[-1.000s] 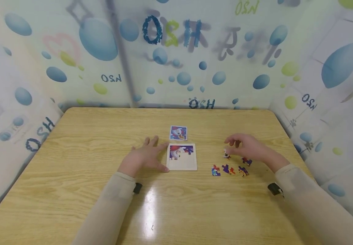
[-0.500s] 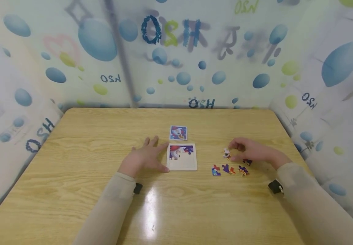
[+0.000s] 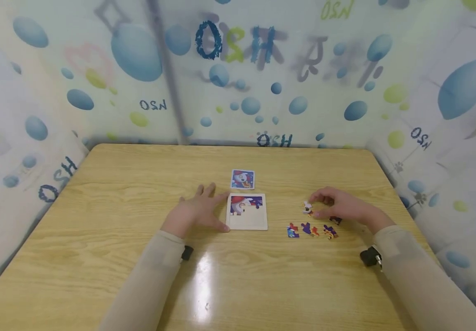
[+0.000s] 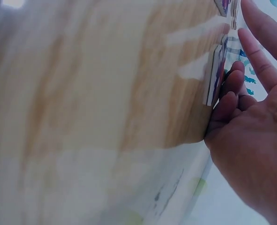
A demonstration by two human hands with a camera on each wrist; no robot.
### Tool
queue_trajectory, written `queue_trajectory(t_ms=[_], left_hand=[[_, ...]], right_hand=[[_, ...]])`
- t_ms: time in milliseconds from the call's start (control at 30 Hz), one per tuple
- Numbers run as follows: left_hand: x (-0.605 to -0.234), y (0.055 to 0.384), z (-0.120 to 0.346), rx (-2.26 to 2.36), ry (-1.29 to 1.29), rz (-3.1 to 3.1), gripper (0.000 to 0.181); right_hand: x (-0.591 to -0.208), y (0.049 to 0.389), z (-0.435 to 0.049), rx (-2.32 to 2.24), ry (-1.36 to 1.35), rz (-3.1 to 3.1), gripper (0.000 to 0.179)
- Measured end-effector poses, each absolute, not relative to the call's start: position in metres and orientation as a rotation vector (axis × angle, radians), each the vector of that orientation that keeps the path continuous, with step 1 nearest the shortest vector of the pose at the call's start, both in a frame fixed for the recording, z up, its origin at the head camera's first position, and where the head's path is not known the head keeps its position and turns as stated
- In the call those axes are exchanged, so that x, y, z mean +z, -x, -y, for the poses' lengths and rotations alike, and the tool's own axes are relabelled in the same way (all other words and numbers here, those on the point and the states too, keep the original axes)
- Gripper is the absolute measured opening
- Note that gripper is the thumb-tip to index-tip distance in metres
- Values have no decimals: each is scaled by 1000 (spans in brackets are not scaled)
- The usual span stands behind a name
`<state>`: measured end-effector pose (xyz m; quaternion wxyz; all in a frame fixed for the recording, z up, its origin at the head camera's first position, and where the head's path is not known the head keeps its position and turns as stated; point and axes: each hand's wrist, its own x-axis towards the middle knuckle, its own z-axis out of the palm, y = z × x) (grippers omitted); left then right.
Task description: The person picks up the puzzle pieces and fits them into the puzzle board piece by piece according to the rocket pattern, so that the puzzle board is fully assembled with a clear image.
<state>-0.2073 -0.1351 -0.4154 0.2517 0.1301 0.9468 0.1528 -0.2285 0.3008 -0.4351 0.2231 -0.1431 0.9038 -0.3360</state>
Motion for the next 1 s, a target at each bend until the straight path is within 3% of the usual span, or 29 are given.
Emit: queue_trajectory(t_ms=[1000], left_hand=[[-409, 204, 134, 456, -337, -2551, 107]], right_hand=[[-441, 225, -297, -916, 431, -2537, 36]])
